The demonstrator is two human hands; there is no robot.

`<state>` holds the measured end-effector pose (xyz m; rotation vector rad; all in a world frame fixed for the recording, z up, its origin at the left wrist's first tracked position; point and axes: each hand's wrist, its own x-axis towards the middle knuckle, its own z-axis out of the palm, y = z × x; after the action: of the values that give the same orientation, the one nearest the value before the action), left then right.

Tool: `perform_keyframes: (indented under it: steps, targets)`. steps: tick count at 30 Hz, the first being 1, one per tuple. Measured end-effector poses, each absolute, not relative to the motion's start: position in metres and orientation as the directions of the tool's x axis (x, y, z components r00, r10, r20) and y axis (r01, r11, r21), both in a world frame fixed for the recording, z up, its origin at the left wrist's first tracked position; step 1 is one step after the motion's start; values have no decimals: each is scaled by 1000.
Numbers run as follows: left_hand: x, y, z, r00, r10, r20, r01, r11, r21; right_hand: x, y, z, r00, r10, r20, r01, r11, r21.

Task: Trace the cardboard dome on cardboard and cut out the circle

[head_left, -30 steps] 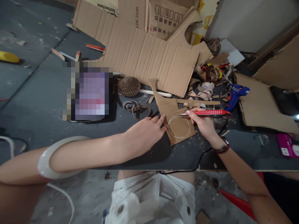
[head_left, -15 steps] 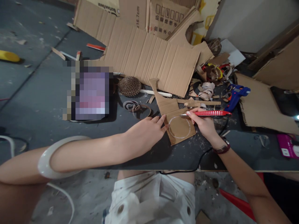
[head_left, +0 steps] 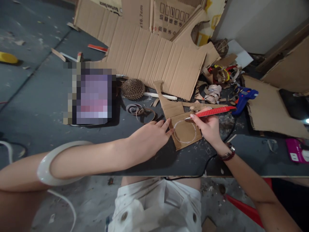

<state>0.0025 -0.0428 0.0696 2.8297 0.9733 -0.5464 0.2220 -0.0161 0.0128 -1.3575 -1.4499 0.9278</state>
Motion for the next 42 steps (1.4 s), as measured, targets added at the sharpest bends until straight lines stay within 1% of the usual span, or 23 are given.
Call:
perform_keyframes:
  steps: [3,7,9,13,15,25,29,36,40,42]
  targets:
    - [3,-43,70,730,582,-358,621,-784,-7,218,-18,15,25,982,187,347,166,-923]
    - [4,-42,73,729,581,-363,621,-784,-7,215,-17,15,30,973,229,332,206,-920]
    - [5,-42,75,727,570,-383,613,-790,-13,217,-16,13,35,979,202,297,183,-937]
    - [5,-42,77,719,565,-404,611,-791,-19,221,-14,7,36,996,85,196,76,-978]
    - [5,-43,76,719,568,-400,613,-790,-21,222,-13,6,43,998,50,172,42,-984]
    - [4,-42,75,719,564,-406,615,-788,-6,222,-13,7,71,997,26,103,18,-995]
    - [4,-42,74,721,567,-398,617,-787,-3,221,-15,8,77,995,69,141,57,-988]
    - [5,-41,76,712,565,-418,623,-782,4,219,-19,9,84,975,205,292,173,-941]
    - [4,-41,76,715,562,-415,616,-788,-6,217,-19,9,61,968,243,337,209,-918]
    - [3,-40,74,719,564,-406,613,-790,-12,217,-19,9,60,970,234,321,203,-925]
